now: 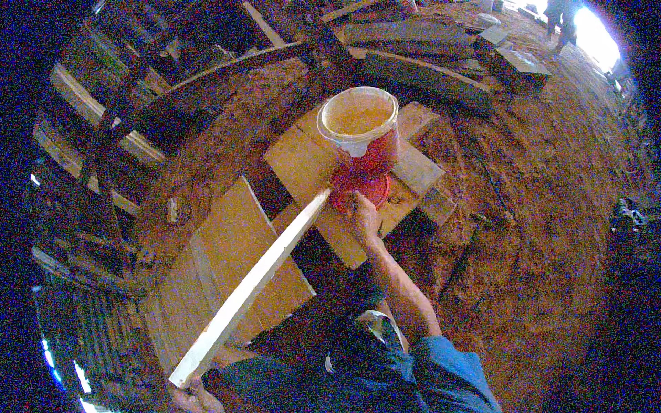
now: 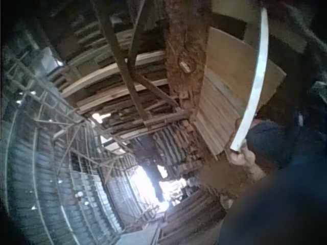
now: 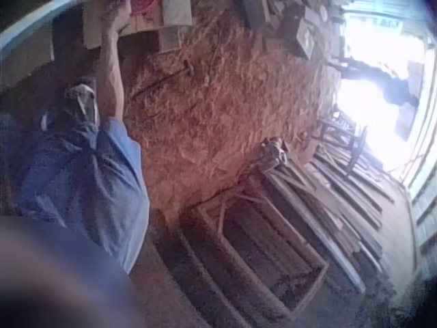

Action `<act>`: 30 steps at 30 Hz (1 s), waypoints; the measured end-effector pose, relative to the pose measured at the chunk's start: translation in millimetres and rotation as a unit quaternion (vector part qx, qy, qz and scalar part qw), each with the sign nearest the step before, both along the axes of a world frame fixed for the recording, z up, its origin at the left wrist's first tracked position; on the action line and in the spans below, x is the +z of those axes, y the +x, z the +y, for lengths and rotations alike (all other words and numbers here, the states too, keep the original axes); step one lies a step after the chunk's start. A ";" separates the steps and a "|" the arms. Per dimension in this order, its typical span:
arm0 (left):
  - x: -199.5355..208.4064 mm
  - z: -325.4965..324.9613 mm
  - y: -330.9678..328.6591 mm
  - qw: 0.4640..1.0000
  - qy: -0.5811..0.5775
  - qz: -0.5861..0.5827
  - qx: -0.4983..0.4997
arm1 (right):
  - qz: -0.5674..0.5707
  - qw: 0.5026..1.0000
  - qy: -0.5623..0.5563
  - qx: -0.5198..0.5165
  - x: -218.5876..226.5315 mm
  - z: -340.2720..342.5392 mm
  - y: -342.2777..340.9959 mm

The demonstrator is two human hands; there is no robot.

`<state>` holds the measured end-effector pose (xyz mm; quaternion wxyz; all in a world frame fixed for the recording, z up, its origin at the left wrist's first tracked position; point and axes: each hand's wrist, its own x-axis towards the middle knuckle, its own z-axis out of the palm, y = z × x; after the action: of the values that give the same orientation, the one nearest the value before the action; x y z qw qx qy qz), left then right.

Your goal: The person sits on the floor and applies a liquid finish to a long wooden plank using a brush. They repeatedly dip the brush into a bucket and coat the plank, then place it on a workbench.

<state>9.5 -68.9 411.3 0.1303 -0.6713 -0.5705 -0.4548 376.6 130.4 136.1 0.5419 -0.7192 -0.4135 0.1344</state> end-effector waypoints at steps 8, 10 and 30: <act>-6.1 -4.3 -0.3 0.999 -0.019 -0.045 0.006 | 0.073 0.976 0.091 0.186 56.5 -74.7 -49.2; -2.7 -3.2 -2.3 0.998 -0.030 -0.051 -0.002 | 0.086 0.968 0.111 0.207 67.1 -86.1 -56.2; -15.5 -9.1 -18.0 0.993 -0.053 -0.099 -0.049 | 0.015 1.000 0.023 -0.008 -20.3 16.2 9.9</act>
<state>-8.5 -78.0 395.8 0.0156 -0.6561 -0.5703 -0.4940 386.5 146.7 115.8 0.5651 -0.7079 -0.4028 0.1313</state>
